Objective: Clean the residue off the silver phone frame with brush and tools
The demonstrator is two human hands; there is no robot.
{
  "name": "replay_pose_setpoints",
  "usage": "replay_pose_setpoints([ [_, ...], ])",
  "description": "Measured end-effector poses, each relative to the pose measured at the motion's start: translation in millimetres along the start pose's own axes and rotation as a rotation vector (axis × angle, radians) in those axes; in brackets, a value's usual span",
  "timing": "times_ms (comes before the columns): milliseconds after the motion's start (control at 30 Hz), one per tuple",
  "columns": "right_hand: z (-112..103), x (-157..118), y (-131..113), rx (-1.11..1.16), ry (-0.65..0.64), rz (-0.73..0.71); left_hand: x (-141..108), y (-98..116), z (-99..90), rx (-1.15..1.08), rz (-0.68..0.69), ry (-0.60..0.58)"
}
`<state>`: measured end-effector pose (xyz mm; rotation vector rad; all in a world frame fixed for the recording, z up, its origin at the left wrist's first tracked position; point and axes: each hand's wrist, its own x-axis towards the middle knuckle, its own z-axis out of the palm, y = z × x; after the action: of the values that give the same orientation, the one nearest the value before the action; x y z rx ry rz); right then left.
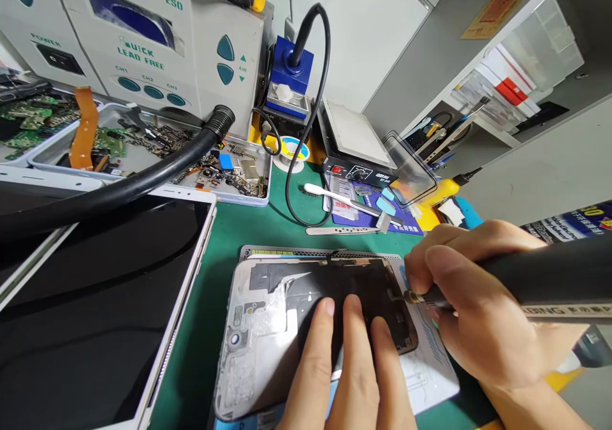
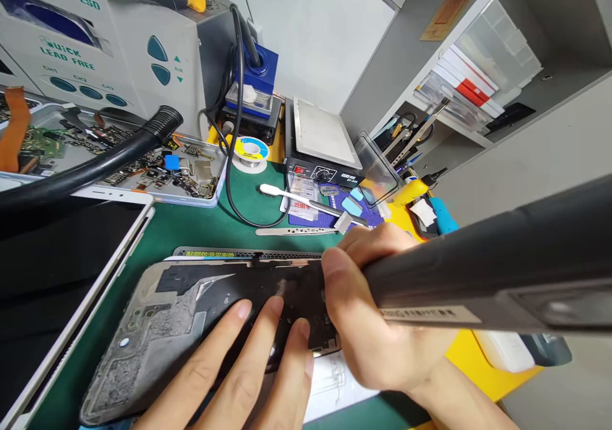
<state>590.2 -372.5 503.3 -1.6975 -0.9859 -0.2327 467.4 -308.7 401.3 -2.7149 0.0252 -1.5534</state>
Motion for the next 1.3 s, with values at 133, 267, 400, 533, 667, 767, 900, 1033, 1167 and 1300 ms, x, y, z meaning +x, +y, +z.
replay_pose_setpoints([
  [133, -0.2, -0.4, -0.2, -0.017, 0.085, -0.011, -0.9, -0.3, -1.3, -0.001, 0.018, -0.002],
  [267, 0.2, -0.4, -0.6, -0.021, 0.010, 0.014, -1.6, -1.4, -1.8, 0.005, 0.014, -0.001],
  [400, 0.6, 0.2, -0.4, -0.039, 0.098, -0.014, 0.2, -2.3, -0.7, 0.002, 0.008, 0.000],
  [533, 0.3, 0.8, -0.3, 0.020, 0.026, -0.006, 1.4, -1.1, 0.6, -0.008, -0.010, 0.023],
  [667, -0.5, 0.7, 0.3, 0.021, 0.065, -0.027, 0.2, 1.3, 1.8, -0.006, -0.032, 0.032],
  [767, -0.3, 0.6, 0.8, 0.013, 0.039, -0.019, 0.0, 1.5, 1.9, 0.001, -0.020, 0.045],
  [900, 1.7, 0.6, 0.0, 0.032, 0.044, 0.026, 0.9, 0.3, 1.1, -0.005, -0.034, 0.043],
  [1033, 2.5, 0.2, -1.0, 0.047, 0.095, 0.045, 0.8, -0.2, 1.6, -0.008, -0.005, 0.043],
  [1167, 1.3, -0.9, -0.3, 0.014, 0.064, 0.038, 0.7, -0.8, 4.2, -0.011, -0.041, 0.050],
  [1300, 1.7, -1.1, 1.2, 0.023, 0.118, 0.012, 0.9, -1.8, 4.0, -0.003, -0.009, 0.054],
])
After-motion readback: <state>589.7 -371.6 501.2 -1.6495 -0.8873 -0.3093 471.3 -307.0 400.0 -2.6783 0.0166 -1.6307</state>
